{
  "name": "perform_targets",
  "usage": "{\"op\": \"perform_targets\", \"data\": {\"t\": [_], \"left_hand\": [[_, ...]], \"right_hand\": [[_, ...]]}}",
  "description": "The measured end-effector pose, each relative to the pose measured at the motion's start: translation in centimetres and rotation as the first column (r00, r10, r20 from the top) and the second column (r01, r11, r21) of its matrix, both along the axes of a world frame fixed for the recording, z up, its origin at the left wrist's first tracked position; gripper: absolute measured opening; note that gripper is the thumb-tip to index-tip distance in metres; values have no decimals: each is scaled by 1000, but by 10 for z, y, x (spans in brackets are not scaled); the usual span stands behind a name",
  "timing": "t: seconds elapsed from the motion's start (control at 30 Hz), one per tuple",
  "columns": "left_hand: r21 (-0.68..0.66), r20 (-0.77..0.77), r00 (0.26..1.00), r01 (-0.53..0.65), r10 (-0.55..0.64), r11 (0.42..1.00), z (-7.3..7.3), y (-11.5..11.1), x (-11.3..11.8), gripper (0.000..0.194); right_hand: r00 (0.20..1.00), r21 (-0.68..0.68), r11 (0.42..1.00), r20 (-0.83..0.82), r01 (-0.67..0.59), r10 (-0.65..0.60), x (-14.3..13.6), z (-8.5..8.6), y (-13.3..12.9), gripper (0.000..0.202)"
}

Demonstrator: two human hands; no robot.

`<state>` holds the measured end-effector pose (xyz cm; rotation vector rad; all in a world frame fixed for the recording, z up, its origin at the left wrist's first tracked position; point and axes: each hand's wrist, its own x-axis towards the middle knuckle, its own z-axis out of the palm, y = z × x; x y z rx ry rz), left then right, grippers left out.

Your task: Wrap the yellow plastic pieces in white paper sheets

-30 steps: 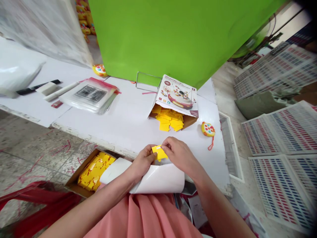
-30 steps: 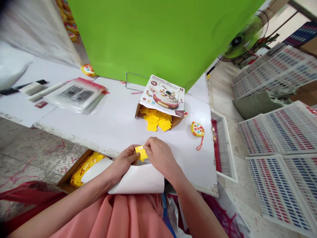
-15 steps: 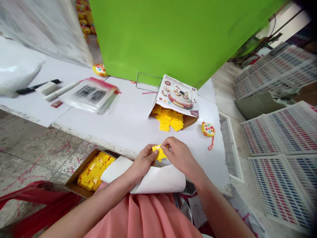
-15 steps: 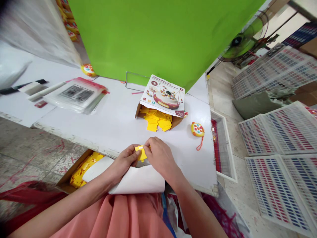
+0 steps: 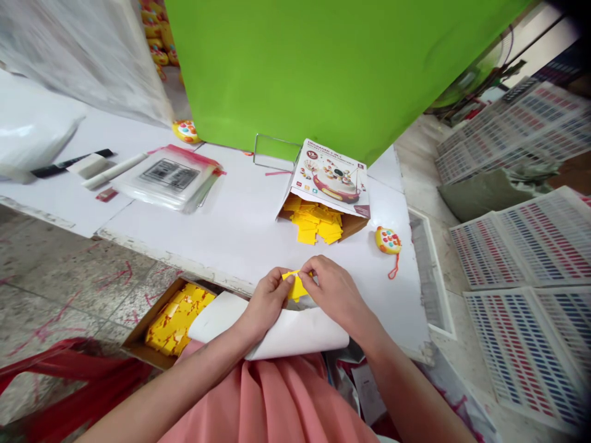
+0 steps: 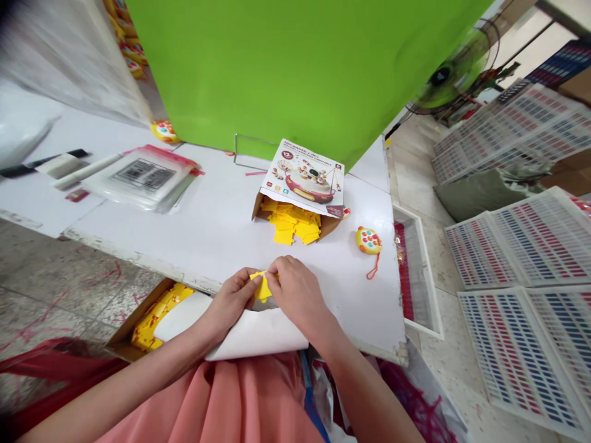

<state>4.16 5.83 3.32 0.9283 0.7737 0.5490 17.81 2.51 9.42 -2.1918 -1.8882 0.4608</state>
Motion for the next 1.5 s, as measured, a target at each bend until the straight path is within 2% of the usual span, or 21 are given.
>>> {"op": "perform_targets", "data": {"t": [0.2, 0.47, 0.6, 0.73, 0.83, 0.97, 1.1, 1.23, 1.37, 1.5], "left_hand": [[53, -16, 999, -27, 28, 998, -2, -3, 0, 25], [85, -38, 999, -21, 24, 996, -4, -6, 2, 22], [107, -41, 998, -37, 42, 994, -7, -8, 4, 22], [139, -89, 994, -57, 70, 989, -5, -8, 1, 21], [151, -120, 990, -56, 75, 987, -1, -6, -1, 22], [177, -135, 989, -30, 55, 984, 2, -5, -1, 24], [198, -129, 991, 2, 24, 980, 1, -5, 0, 27], [174, -132, 991, 18, 5, 985, 0, -5, 0, 29], [153, -150, 989, 17, 6, 988, 1, -3, -1, 30], [193, -174, 985, 33, 1, 981, 3, -3, -1, 34]], "right_hand": [[992, 46, 998, 115, 39, -44, -5, -5, -2, 4], [985, -10, 989, 99, 144, -143, -7, -6, -7, 10], [977, -8, 987, 141, 161, -158, -10, -6, -10, 12], [957, -1, 971, 167, 240, -236, -3, -4, -13, 21], [961, -20, 962, 61, 273, -271, 8, -4, -15, 24], [947, -57, 972, -217, 229, -236, 15, -8, -14, 22], [908, -76, 981, -372, 177, -192, 14, -16, -9, 22], [890, -65, 992, -440, 105, -122, 19, -22, -7, 18], [884, -91, 993, -454, 77, -110, 25, -25, -10, 21], [873, -90, 993, -474, 82, -115, 30, -26, -10, 21]]}}
